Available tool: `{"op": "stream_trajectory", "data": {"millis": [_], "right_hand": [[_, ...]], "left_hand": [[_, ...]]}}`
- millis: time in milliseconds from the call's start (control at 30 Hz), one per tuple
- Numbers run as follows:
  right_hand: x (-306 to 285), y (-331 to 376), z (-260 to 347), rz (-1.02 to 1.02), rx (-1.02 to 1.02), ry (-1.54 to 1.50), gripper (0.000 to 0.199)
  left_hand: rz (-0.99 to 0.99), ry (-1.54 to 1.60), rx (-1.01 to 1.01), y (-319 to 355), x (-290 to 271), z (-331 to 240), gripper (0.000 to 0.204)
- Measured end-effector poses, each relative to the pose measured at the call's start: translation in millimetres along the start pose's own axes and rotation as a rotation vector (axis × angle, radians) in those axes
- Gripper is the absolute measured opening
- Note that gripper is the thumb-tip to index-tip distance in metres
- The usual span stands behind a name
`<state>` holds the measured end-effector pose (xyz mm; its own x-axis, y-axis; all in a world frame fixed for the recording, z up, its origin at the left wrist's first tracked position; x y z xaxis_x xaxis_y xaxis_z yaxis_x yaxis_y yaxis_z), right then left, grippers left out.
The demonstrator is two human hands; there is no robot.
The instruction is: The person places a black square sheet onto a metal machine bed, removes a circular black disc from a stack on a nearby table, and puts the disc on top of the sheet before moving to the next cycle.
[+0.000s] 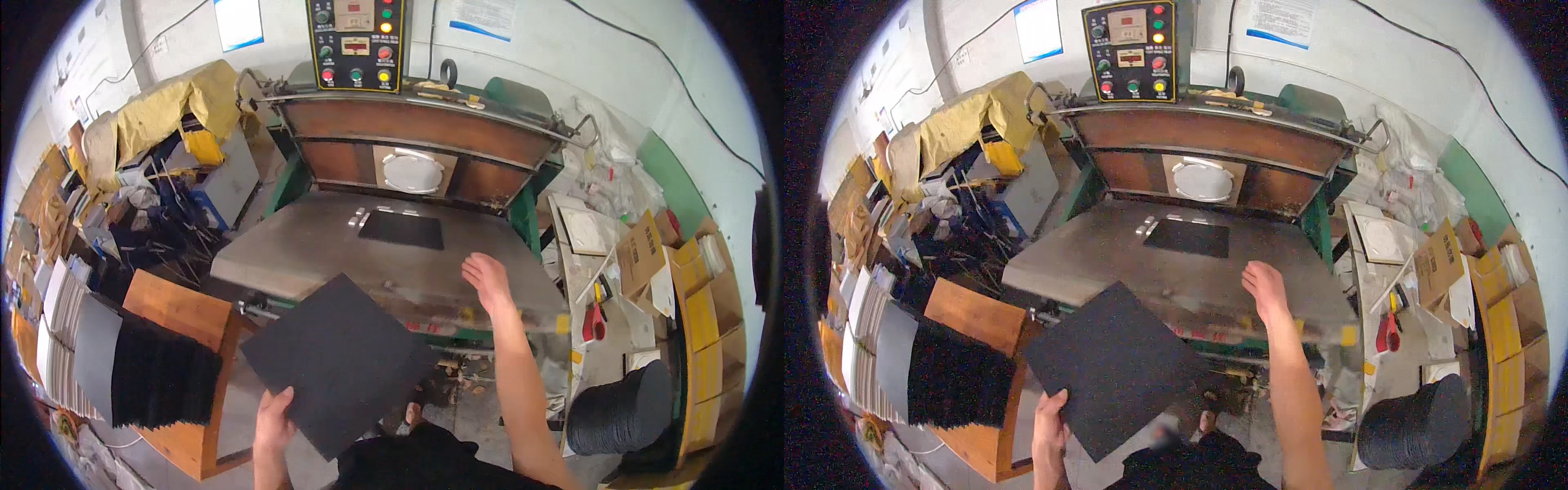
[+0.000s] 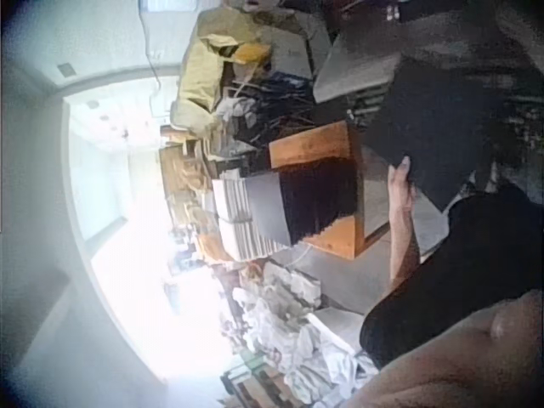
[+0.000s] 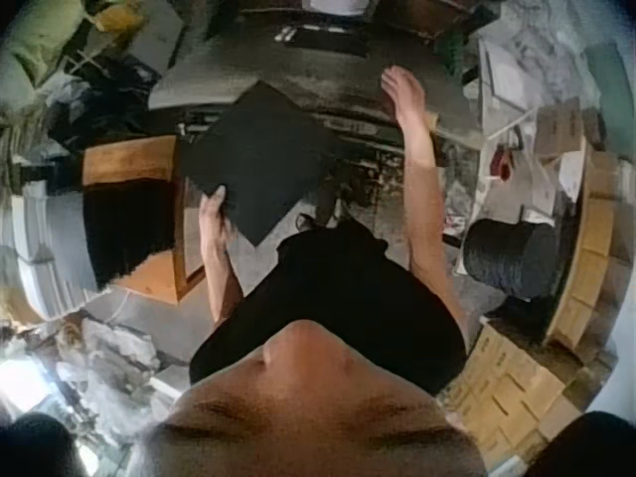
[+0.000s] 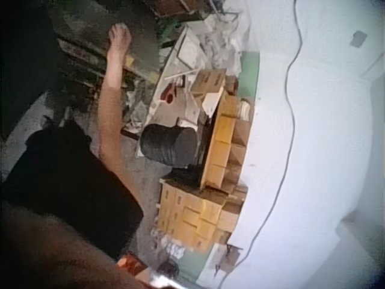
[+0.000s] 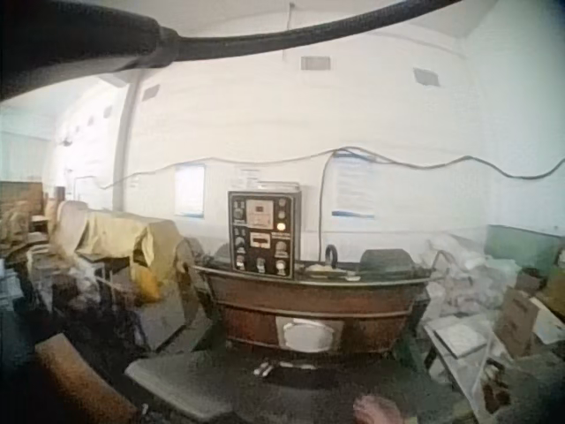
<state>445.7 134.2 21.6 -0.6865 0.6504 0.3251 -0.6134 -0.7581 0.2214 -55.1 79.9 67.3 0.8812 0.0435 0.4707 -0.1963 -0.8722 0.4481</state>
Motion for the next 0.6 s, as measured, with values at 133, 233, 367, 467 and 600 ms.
{"op": "stream_trajectory", "data": {"millis": [133,233,367,467,600], "right_hand": [[-19,-100,-82,-0.066,0.298,0.226,0.041],[19,-111,-120,-0.195,0.379,0.254,0.019],[-12,-152,-151,-0.313,0.453,0.314,0.015],[42,-122,-126,-0.121,0.716,0.179,0.014],[20,-148,-125,0.069,0.759,-0.049,0.018]], "left_hand": [[-0.023,0.059,-0.086,-3,16,40,0.045],[-0.070,0.081,-0.126,1,20,66,0.043],[-0.078,0.033,-0.181,-16,21,108,0.038],[-0.179,0.098,-0.200,-2,31,121,0.030],[-0.037,0.149,-0.374,-39,71,133,0.026]]}}
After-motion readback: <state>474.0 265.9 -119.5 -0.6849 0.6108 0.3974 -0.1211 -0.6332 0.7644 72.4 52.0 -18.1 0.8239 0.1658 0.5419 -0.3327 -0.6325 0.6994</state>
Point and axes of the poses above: each hand's wrist, its own y-axis away from the middle knuckle, its own x-axis out of the palm, z = x × y, the point moved 3 cm from there along -y, towards the middle knuckle, and after that the axes turned 2 degrees about -z, right-handed, at the moved point
